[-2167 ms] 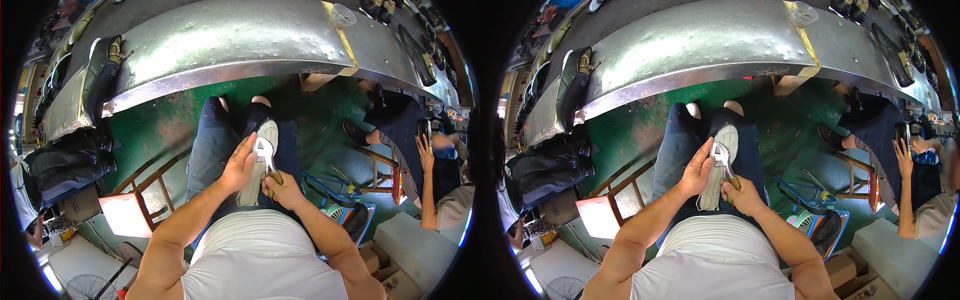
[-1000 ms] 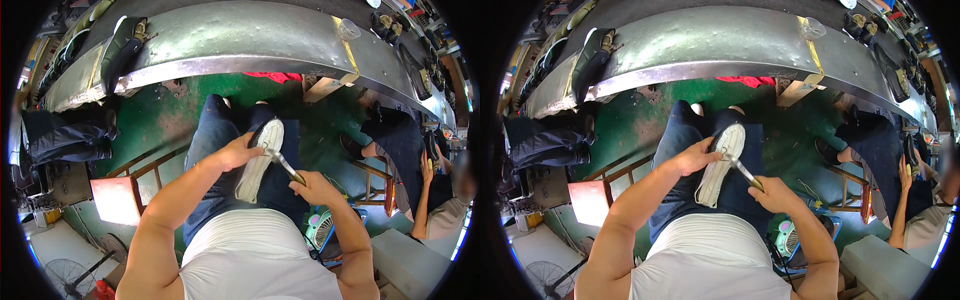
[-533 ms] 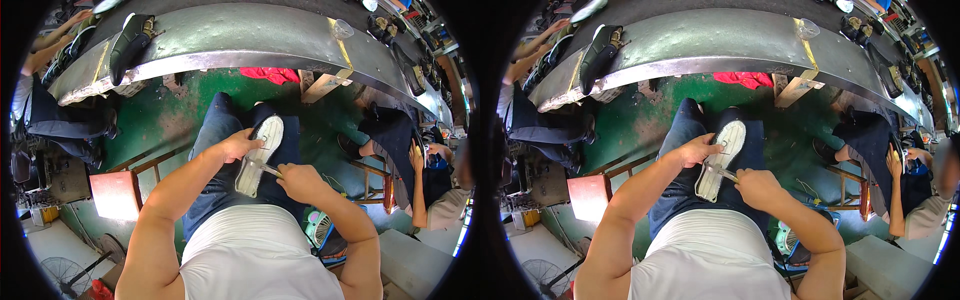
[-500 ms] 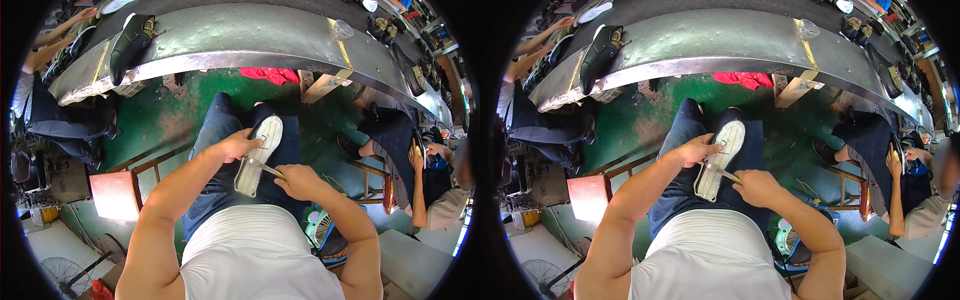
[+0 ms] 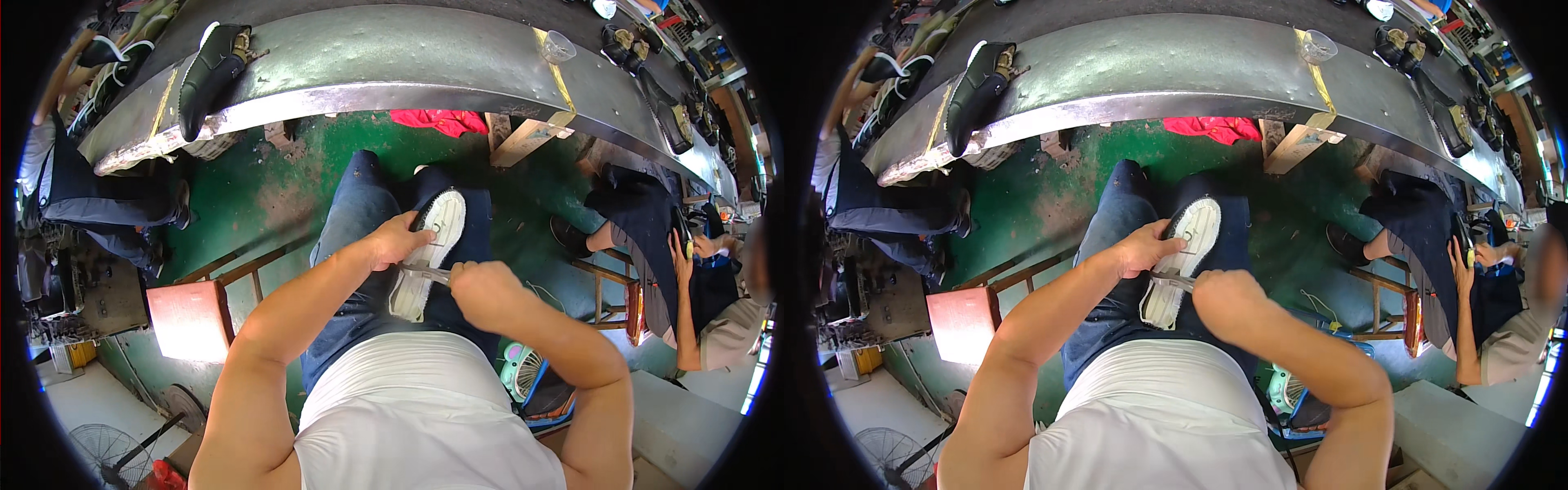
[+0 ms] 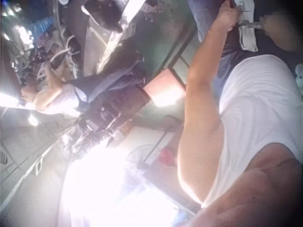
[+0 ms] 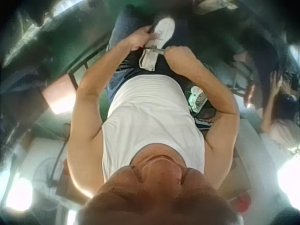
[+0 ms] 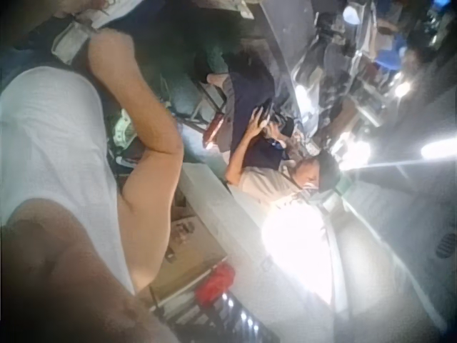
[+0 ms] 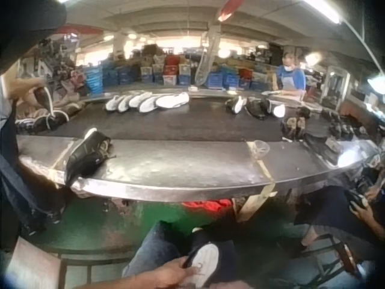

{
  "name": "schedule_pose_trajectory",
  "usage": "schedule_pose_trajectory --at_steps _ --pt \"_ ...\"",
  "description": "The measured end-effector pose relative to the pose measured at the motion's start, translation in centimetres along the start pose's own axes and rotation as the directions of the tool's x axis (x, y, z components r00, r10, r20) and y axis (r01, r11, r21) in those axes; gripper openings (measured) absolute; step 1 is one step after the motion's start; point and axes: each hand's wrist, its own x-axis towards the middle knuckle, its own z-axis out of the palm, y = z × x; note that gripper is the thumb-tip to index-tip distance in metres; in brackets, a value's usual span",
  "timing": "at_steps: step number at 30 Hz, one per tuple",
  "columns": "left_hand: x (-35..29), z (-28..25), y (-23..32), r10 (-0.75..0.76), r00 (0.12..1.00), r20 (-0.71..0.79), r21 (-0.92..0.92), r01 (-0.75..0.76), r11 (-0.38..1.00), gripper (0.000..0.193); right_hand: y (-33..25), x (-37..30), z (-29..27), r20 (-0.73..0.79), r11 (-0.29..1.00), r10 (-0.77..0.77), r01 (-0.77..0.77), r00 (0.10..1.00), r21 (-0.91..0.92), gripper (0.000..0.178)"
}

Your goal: Manually assembling shoe components on a factory production line using pliers.

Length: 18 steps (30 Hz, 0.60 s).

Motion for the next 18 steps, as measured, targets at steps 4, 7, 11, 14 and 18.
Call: schedule_pose_trajectory --at_steps 4,7,11,14,18 --pt "-1.9 -0.8 1.2 -0.065 0.998 -0.003 -0.066 0.064 0.996 0.044 2.2 1.2 2.8 -0.036 0.980 0.019 -0.012 0.999 0.200 0.021" --pt "-2.4 -1.4 0.7 0.011 0.999 -0.031 -0.170 -0.016 0.985 0.046 2.6 1.7 6.4 -0.183 0.924 0.078 -0.002 0.980 0.383 0.022" --pt "-1.6 -0.8 -0.7 0.193 0.979 -0.060 0.136 -0.184 0.974 0.050 1.6 -1.8 8.2 -0.254 0.875 0.173 -0.030 0.952 0.483 0.024" --pt "-4.1 2.0 0.6 0.172 0.985 0.009 0.101 -0.172 0.980 0.073 1.1 -3.4 8.8 -0.016 0.777 0.256 -0.196 0.966 0.598 0.024" --pt "-4.1 1.5 -1.7 0.219 0.970 0.105 -0.033 -0.217 0.976 0.089 2.3 -3.1 9.7 -0.110 0.816 0.251 -0.150 0.962 0.558 0.021"
